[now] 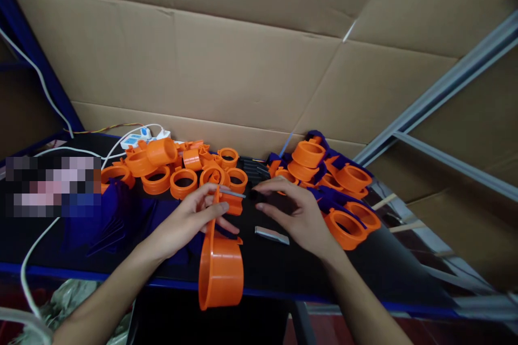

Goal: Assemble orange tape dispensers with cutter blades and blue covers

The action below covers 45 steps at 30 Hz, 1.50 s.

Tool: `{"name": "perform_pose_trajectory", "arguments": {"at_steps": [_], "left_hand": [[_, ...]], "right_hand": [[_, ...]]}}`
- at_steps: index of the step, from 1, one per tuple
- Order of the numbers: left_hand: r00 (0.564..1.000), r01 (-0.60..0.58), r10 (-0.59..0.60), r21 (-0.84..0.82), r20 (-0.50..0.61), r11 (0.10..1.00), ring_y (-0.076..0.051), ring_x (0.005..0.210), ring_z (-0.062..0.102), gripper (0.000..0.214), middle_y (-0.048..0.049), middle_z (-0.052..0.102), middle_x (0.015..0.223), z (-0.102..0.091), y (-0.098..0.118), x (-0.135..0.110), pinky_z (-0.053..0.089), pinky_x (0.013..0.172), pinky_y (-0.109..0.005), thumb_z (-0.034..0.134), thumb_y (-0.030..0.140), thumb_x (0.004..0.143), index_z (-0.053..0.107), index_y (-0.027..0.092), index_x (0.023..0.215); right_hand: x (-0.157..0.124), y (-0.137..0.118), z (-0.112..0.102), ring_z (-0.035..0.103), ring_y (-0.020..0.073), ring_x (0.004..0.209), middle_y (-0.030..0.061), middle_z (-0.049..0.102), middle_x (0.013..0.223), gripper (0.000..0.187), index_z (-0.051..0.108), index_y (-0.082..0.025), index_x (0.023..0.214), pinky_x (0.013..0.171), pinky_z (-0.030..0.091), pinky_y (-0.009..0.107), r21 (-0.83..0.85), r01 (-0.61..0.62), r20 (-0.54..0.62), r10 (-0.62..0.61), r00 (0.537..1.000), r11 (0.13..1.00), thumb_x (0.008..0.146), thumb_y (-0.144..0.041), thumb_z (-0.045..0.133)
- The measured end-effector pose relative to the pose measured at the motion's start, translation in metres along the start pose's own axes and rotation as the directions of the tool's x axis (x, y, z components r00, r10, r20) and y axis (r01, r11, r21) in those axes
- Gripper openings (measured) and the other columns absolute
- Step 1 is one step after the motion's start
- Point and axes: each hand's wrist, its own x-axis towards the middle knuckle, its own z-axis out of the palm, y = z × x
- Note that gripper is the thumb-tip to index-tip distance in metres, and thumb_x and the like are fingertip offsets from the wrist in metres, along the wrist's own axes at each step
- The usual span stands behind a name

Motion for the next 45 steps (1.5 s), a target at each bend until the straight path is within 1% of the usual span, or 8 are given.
{"name": "perform_pose_trajectory", "arguments": {"at_steps": [8,15,19,26,29,33,37,45], "left_hand": [[1.000,-0.014,0.014,-0.058,-0.006,0.998,-0.024,0.083,0.079,0.042,-0.0099,0.075,0.107,0.013,-0.006,0.001,0.051,0.057,-0.022,0.070,0.042,0.090,0.058,0.021,0.123],[1.000,-0.018,0.018,-0.037,-0.015,0.999,-0.023,0.078,0.078,0.037,-0.0052,0.076,0.097,0.015,-0.007,0.000,0.051,0.061,-0.024,0.067,0.042,0.091,0.055,0.022,0.119],[0.999,-0.006,0.004,-0.044,-0.039,0.999,-0.025,0.077,0.078,0.035,-0.0030,0.076,0.086,0.011,-0.004,-0.002,0.053,0.064,-0.027,0.068,0.041,0.091,0.053,0.022,0.116],[0.998,-0.027,0.004,-0.393,-0.058,0.919,-0.026,0.073,0.077,0.026,-0.0068,0.078,0.084,0.006,0.003,-0.004,0.058,0.066,-0.032,0.067,0.029,0.088,0.056,0.020,0.110],[0.998,-0.015,-0.027,-0.572,-0.065,0.820,-0.022,0.063,0.073,0.029,-0.0072,0.075,0.077,-0.002,0.007,-0.004,0.060,0.063,-0.033,0.060,0.042,0.091,0.063,0.017,0.103],[0.987,-0.047,-0.059,-0.621,-0.149,0.783,-0.017,0.049,0.062,0.039,-0.0018,0.062,0.057,-0.012,0.015,-0.005,0.060,0.057,-0.033,0.057,0.053,0.092,0.068,0.016,0.093],[0.977,-0.127,-0.005,-0.598,-0.213,0.791,-0.013,0.046,0.058,0.029,0.0009,0.058,0.056,-0.018,0.021,-0.007,0.056,0.050,-0.024,0.060,0.045,0.094,0.067,0.018,0.092],[0.978,-0.119,-0.009,-0.593,-0.207,0.797,-0.013,0.047,0.056,0.039,0.0009,0.057,0.057,-0.022,0.018,-0.006,0.054,0.050,-0.025,0.057,0.059,0.093,0.064,0.021,0.092]], "right_hand": [[-0.005,-0.023,0.030,0.061,0.0196,0.094,0.0060,0.061,0.101,0.033,0.073,-0.031,0.122,0.077,0.057,0.036,-0.276,0.146,-0.097,-0.178,0.979,0.950,0.093,-0.017,0.068],[-0.001,-0.027,0.045,0.067,0.0192,0.090,0.0059,0.071,0.099,0.026,0.072,-0.024,0.110,0.079,0.058,0.037,-0.240,0.252,-0.174,-0.296,0.939,0.938,0.091,-0.007,0.068],[-0.003,-0.029,0.045,0.069,0.0220,0.104,0.0079,0.074,0.108,0.035,0.070,-0.023,0.117,0.089,0.058,0.041,-0.216,0.335,-0.099,-0.362,0.927,0.917,0.092,-0.001,0.059],[-0.005,-0.036,0.036,0.069,0.0246,0.109,0.0063,0.073,0.114,0.043,0.071,-0.031,0.116,0.089,0.059,0.046,-0.153,0.256,-0.304,-0.292,0.907,0.954,0.093,0.000,0.052],[-0.002,-0.034,0.035,0.069,0.0230,0.107,0.0060,0.073,0.113,0.040,0.071,-0.029,0.116,0.092,0.056,0.044,-0.130,0.192,-0.315,-0.224,0.922,0.973,0.094,-0.001,0.052],[-0.002,-0.024,0.036,0.067,0.0206,0.109,0.0056,0.073,0.113,0.038,0.071,-0.026,0.116,0.094,0.055,0.040,-0.160,0.086,-0.042,-0.093,0.995,0.983,0.095,-0.003,0.049],[-0.008,-0.019,0.042,0.066,0.0207,0.111,0.0057,0.071,0.116,0.032,0.070,-0.026,0.121,0.092,0.056,0.036,-0.283,0.011,0.339,0.090,0.936,0.959,0.097,-0.013,0.052],[-0.022,-0.029,0.053,0.067,0.0249,0.100,0.0074,0.071,0.109,0.024,0.070,-0.025,0.113,0.078,0.054,0.035,-0.480,0.002,0.482,0.262,0.836,0.877,0.094,-0.040,0.067]]}}
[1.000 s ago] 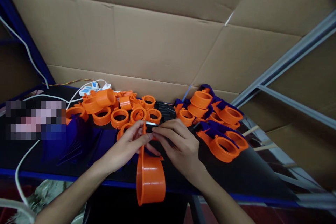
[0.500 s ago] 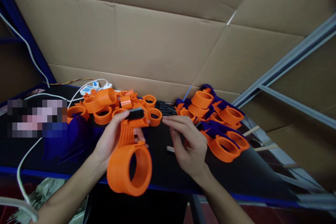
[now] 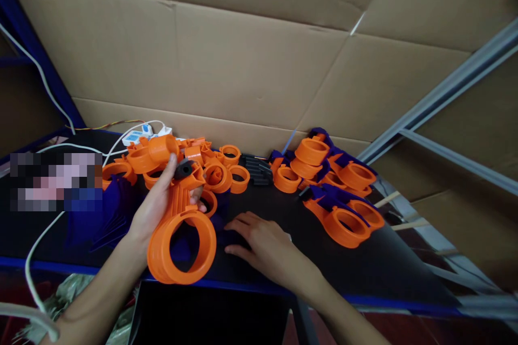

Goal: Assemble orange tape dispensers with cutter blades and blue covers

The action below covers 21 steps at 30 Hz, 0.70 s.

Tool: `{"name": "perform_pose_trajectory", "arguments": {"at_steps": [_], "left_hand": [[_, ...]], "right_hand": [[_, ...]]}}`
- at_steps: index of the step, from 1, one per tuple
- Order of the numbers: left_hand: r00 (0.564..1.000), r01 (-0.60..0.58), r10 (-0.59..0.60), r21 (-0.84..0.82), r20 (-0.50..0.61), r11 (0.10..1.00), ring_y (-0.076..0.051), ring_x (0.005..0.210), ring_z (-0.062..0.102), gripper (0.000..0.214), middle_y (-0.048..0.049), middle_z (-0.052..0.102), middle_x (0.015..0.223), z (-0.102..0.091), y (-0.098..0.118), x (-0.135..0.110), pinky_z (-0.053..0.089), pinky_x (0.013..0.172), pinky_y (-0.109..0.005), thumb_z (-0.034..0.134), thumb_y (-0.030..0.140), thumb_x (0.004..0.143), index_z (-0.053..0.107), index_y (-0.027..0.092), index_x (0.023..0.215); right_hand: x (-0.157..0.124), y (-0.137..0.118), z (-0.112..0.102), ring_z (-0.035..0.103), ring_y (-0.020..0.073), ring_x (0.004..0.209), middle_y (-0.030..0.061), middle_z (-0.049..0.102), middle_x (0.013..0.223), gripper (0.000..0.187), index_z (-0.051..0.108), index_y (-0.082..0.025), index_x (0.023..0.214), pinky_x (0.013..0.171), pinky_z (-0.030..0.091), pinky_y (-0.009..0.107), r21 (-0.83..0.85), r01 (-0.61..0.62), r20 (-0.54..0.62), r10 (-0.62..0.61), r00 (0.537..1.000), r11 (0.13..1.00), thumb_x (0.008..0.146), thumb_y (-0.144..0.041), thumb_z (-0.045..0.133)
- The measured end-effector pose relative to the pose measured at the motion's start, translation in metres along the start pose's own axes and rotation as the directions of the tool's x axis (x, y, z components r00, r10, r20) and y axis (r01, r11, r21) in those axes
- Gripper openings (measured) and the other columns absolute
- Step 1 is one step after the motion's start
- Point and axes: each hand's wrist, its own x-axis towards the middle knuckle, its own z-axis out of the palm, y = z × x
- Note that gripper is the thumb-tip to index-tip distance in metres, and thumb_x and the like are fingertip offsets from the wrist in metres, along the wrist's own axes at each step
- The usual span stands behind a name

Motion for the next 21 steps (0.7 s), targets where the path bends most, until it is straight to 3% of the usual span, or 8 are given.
{"name": "perform_pose_trajectory", "arguments": {"at_steps": [3,8,10,14,18,21], "left_hand": [[0.999,-0.021,0.020,-0.036,-0.035,0.999,-0.012,0.048,0.056,0.036,0.0016,0.056,0.058,0.001,-0.002,0.000,0.052,0.049,-0.021,0.059,0.058,0.093,0.064,0.022,0.096],[0.999,-0.045,0.042,-0.122,-0.028,0.992,-0.010,0.046,0.052,0.036,0.0032,0.054,0.059,0.003,-0.002,-0.001,0.051,0.048,-0.020,0.062,0.059,0.091,0.064,0.023,0.096],[0.998,-0.058,0.056,-0.136,-0.019,0.989,-0.010,0.050,0.054,0.026,0.0027,0.056,0.063,0.004,-0.002,-0.002,0.053,0.052,-0.020,0.065,0.049,0.092,0.064,0.023,0.096],[0.998,-0.062,0.062,-0.105,-0.001,0.993,-0.011,0.058,0.059,0.011,0.0019,0.059,0.069,0.004,-0.001,-0.004,0.056,0.058,-0.021,0.069,0.026,0.090,0.065,0.021,0.100],[0.996,-0.090,0.090,-0.015,0.010,0.996,-0.011,0.058,0.060,0.015,0.0010,0.062,0.069,0.003,-0.004,-0.004,0.057,0.058,-0.023,0.075,0.026,0.086,0.065,0.019,0.094],[0.996,-0.093,0.091,0.098,0.023,0.991,-0.011,0.059,0.061,0.018,0.0003,0.064,0.069,0.006,-0.011,-0.003,0.056,0.058,-0.023,0.079,0.025,0.082,0.065,0.018,0.092]], "right_hand": [[0.000,0.002,-0.001,0.068,0.0231,0.096,0.0065,0.070,0.107,0.015,0.070,-0.024,0.107,0.080,0.051,0.033,0.001,-0.027,0.038,0.027,0.999,1.000,0.094,-0.030,0.068],[0.002,0.009,-0.005,0.069,0.0214,0.096,0.0049,0.071,0.110,0.017,0.068,-0.025,0.106,0.081,0.050,0.030,0.095,-0.031,0.093,0.022,0.995,0.995,0.090,-0.021,0.070],[0.002,0.011,-0.006,0.069,0.0199,0.094,0.0040,0.072,0.108,0.014,0.068,-0.025,0.103,0.079,0.050,0.028,0.153,-0.031,0.090,0.017,0.996,0.988,0.090,-0.019,0.070],[0.001,0.018,-0.005,0.069,0.0173,0.085,0.0032,0.073,0.098,0.010,0.069,-0.023,0.099,0.074,0.050,0.026,0.260,-0.059,0.010,0.058,0.998,0.964,0.097,-0.021,0.059],[-0.002,0.028,-0.008,0.065,0.0140,0.065,0.0010,0.071,0.080,0.019,0.069,-0.021,0.092,0.057,0.045,0.022,0.366,-0.134,-0.064,0.168,0.984,0.921,0.100,-0.027,0.054],[-0.004,0.031,-0.017,0.061,0.0133,0.058,0.0002,0.067,0.072,0.023,0.069,-0.020,0.089,0.052,0.044,0.022,0.466,-0.178,-0.196,0.297,0.934,0.867,0.099,-0.035,0.056]]}}
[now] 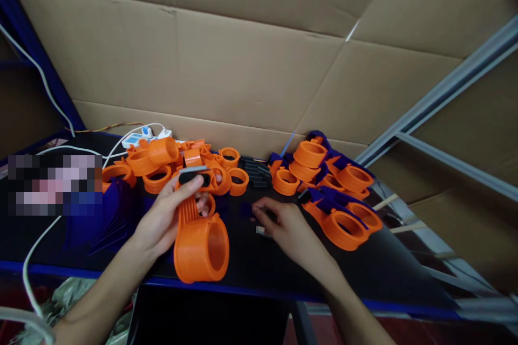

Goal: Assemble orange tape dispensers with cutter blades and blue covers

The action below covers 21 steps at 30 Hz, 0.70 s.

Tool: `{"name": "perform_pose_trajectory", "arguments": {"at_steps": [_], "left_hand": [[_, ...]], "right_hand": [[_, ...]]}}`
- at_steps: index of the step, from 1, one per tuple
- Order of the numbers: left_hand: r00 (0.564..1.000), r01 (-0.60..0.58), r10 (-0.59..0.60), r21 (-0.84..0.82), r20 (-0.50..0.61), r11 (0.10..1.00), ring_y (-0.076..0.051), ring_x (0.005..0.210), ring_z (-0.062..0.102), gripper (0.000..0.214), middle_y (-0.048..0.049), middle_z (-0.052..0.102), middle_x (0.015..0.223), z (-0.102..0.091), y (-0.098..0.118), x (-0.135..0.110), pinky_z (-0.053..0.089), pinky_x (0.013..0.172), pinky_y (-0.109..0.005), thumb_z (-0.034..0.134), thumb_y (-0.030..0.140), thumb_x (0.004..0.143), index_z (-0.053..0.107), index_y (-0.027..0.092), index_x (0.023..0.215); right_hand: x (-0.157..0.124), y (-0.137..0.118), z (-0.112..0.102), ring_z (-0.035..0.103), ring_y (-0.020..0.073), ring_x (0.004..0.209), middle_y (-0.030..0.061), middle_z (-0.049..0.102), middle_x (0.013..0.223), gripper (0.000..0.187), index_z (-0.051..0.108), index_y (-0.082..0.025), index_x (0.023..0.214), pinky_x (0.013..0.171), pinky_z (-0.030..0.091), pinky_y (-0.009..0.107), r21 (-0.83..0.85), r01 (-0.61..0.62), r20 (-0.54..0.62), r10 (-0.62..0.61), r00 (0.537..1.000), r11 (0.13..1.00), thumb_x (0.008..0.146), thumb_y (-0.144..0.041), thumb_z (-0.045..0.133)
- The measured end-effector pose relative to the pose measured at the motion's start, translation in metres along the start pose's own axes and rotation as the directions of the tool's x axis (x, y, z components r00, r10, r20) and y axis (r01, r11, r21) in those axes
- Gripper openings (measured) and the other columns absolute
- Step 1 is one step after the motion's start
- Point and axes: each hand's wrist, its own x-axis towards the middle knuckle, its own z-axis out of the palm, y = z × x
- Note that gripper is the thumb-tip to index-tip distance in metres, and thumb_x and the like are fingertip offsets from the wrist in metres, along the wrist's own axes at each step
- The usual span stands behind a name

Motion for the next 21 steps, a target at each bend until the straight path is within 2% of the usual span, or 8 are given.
{"name": "perform_pose_trajectory", "arguments": {"at_steps": [2,4,8,13,16,18,21], "left_hand": [[1.000,-0.012,0.011,0.074,0.016,0.997,-0.010,0.059,0.059,0.023,-0.0001,0.067,0.074,0.004,-0.008,0.000,0.056,0.057,-0.021,0.081,0.024,0.079,0.067,0.017,0.096],[0.999,-0.022,0.017,0.151,0.035,0.988,-0.009,0.059,0.058,0.033,-0.0001,0.069,0.082,0.008,-0.017,0.000,0.057,0.057,-0.021,0.083,0.024,0.077,0.067,0.018,0.106],[0.996,0.029,-0.049,0.256,0.074,0.966,-0.009,0.058,0.057,0.037,0.0040,0.063,0.072,0.012,-0.031,0.000,0.060,0.059,-0.024,0.083,0.027,0.078,0.065,0.020,0.110],[0.998,0.061,-0.066,0.183,0.024,0.981,-0.011,0.062,0.062,0.031,0.0024,0.064,0.077,0.015,-0.037,0.001,0.059,0.055,-0.023,0.081,0.030,0.080,0.064,0.018,0.104],[0.995,0.103,-0.104,0.109,0.007,0.989,-0.012,0.061,0.063,0.028,0.0013,0.065,0.076,0.015,-0.040,0.003,0.058,0.053,-0.023,0.081,0.027,0.081,0.065,0.017,0.102],[0.989,0.148,-0.148,0.053,0.005,0.988,-0.012,0.058,0.063,0.025,0.0010,0.066,0.073,0.015,-0.041,0.003,0.058,0.052,-0.023,0.080,0.025,0.082,0.066,0.017,0.100],[0.972,0.235,-0.235,-0.033,0.000,0.971,-0.011,0.053,0.062,0.019,0.0007,0.066,0.067,0.013,-0.042,0.004,0.055,0.049,-0.021,0.077,0.023,0.084,0.066,0.016,0.098]], "right_hand": [[0.000,-0.007,-0.005,0.060,0.0133,0.056,-0.0006,0.064,0.067,0.024,0.068,-0.020,0.089,0.050,0.046,0.022,0.121,-0.020,-0.096,0.032,0.995,0.992,0.097,-0.040,0.058],[0.000,-0.016,-0.009,0.059,0.0126,0.053,-0.0015,0.061,0.064,0.025,0.068,-0.019,0.091,0.048,0.046,0.021,0.254,-0.021,-0.128,0.055,0.990,0.967,0.096,-0.043,0.060],[0.000,-0.032,-0.009,0.052,0.0095,0.044,-0.0034,0.058,0.057,0.026,0.069,-0.018,0.091,0.042,0.044,0.019,0.405,-0.018,-0.174,0.096,0.980,0.914,0.093,-0.043,0.064],[0.000,-0.039,-0.001,0.056,0.0093,0.047,-0.0027,0.061,0.063,0.033,0.071,-0.018,0.115,0.043,0.048,0.019,0.535,0.023,-0.176,0.085,0.981,0.844,0.093,-0.042,0.065],[-0.001,-0.038,0.009,0.057,0.0081,0.050,-0.0012,0.064,0.073,0.032,0.070,-0.021,0.121,0.042,0.049,0.017,0.556,0.095,-0.237,0.048,0.970,0.826,0.094,-0.039,0.066],[0.000,-0.036,0.014,0.058,0.0078,0.052,-0.0015,0.062,0.078,0.033,0.068,-0.025,0.126,0.043,0.051,0.017,0.555,0.155,-0.277,0.006,0.961,0.817,0.095,-0.037,0.065],[0.000,-0.034,0.018,0.062,0.0089,0.061,-0.0002,0.060,0.087,0.033,0.067,-0.029,0.129,0.047,0.055,0.018,0.548,0.221,-0.250,-0.095,0.964,0.807,0.097,-0.035,0.062]]}}
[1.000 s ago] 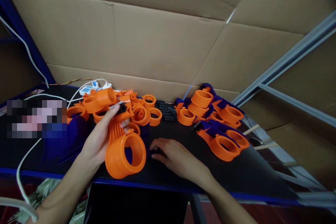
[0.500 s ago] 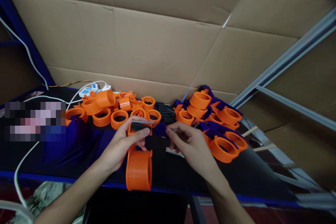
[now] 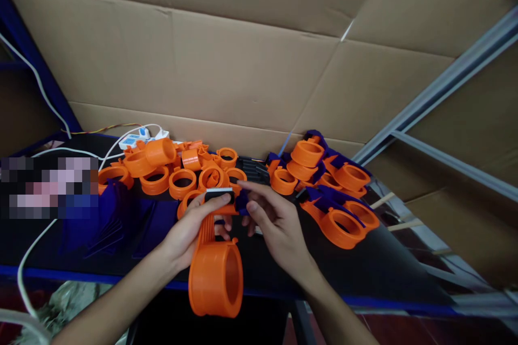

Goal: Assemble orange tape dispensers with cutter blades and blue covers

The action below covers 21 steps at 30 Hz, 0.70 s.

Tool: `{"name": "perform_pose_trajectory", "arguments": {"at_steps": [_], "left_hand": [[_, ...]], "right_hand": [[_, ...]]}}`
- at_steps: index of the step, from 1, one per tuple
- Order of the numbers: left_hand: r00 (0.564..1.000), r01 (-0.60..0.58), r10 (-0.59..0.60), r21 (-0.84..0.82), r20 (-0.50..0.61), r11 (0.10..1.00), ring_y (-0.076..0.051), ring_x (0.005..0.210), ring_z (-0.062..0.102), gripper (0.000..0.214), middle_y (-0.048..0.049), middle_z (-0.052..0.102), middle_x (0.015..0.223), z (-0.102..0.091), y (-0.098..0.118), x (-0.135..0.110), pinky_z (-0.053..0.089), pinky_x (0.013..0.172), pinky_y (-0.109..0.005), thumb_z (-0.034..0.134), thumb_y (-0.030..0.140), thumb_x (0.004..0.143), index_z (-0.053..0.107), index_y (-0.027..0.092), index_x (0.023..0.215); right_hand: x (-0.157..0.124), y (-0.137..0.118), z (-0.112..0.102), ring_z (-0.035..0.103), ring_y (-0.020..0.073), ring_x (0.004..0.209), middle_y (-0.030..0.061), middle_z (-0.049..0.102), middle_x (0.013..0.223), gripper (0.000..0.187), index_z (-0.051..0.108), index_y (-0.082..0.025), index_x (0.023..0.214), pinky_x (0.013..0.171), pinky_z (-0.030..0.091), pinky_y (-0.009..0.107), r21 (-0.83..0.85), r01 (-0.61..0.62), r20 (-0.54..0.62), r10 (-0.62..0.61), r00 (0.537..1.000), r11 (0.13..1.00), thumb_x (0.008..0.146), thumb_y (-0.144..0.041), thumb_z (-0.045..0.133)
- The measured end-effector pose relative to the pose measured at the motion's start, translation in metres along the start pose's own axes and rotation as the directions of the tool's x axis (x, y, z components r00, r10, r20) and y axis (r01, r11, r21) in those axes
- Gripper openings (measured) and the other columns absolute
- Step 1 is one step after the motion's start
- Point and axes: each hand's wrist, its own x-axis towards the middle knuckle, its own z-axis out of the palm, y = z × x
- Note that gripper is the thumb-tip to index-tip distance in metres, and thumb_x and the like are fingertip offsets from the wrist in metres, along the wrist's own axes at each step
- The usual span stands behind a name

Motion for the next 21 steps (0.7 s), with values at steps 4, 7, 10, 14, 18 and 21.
{"name": "perform_pose_trajectory", "arguments": {"at_steps": [4,7,10,14,18,21], "left_hand": [[0.997,0.067,-0.070,-0.079,-0.037,0.995,-0.008,0.047,0.059,0.016,0.0008,0.066,0.063,-0.001,0.003,0.001,0.053,0.047,-0.018,0.074,0.023,0.086,0.067,0.015,0.097],[0.996,0.070,-0.074,-0.070,-0.047,0.995,-0.008,0.047,0.058,0.015,0.0014,0.065,0.062,-0.001,0.005,0.000,0.053,0.048,-0.018,0.074,0.024,0.087,0.067,0.015,0.097],[0.997,0.075,-0.075,-0.019,-0.018,0.997,-0.010,0.051,0.061,0.018,0.0003,0.066,0.066,0.000,0.005,-0.001,0.053,0.048,-0.018,0.075,0.024,0.086,0.066,0.016,0.099],[0.999,0.035,-0.036,0.075,0.016,0.997,-0.013,0.060,0.066,0.024,-0.0025,0.070,0.080,0.000,0.002,-0.003,0.054,0.049,-0.020,0.076,0.025,0.085,0.064,0.017,0.104],[1.000,0.008,-0.011,0.147,0.019,0.989,-0.012,0.064,0.065,0.025,-0.0005,0.066,0.082,-0.001,0.000,-0.005,0.057,0.053,-0.022,0.077,0.024,0.084,0.062,0.018,0.103],[1.000,0.001,-0.005,0.163,0.022,0.987,-0.012,0.063,0.063,0.020,0.0006,0.064,0.081,-0.001,0.001,-0.008,0.058,0.054,-0.024,0.073,0.023,0.085,0.062,0.018,0.100]], "right_hand": [[0.001,-0.001,-0.005,0.062,0.0105,0.075,0.0027,0.055,0.104,0.045,0.061,-0.034,0.139,0.057,0.061,0.021,-0.037,0.044,0.130,-0.039,0.991,0.998,0.095,-0.030,0.066],[0.003,-0.003,-0.013,0.061,0.0092,0.076,0.0032,0.055,0.113,0.054,0.057,-0.036,0.143,0.060,0.062,0.021,-0.120,0.088,0.217,-0.061,0.974,0.989,0.092,-0.022,0.070],[0.006,-0.002,-0.023,0.063,0.0097,0.079,0.0037,0.058,0.122,0.049,0.062,-0.036,0.137,0.060,0.061,0.020,-0.197,0.155,0.242,-0.105,0.965,0.968,0.092,-0.019,0.070],[0.008,-0.003,-0.031,0.068,0.0155,0.096,0.0043,0.065,0.128,0.050,0.063,-0.033,0.136,0.077,0.062,0.027,-0.345,0.277,0.260,-0.193,0.946,0.897,0.089,-0.020,0.074],[0.003,-0.003,-0.031,0.068,0.0189,0.110,0.0059,0.067,0.130,0.050,0.063,-0.028,0.137,0.099,0.057,0.034,-0.438,0.329,0.270,-0.227,0.936,0.836,0.090,-0.019,0.074],[-0.002,0.000,-0.028,0.071,0.0164,0.098,0.0058,0.070,0.124,0.050,0.064,-0.027,0.137,0.091,0.059,0.029,-0.419,0.338,0.242,-0.255,0.936,0.843,0.089,-0.018,0.074]]}}
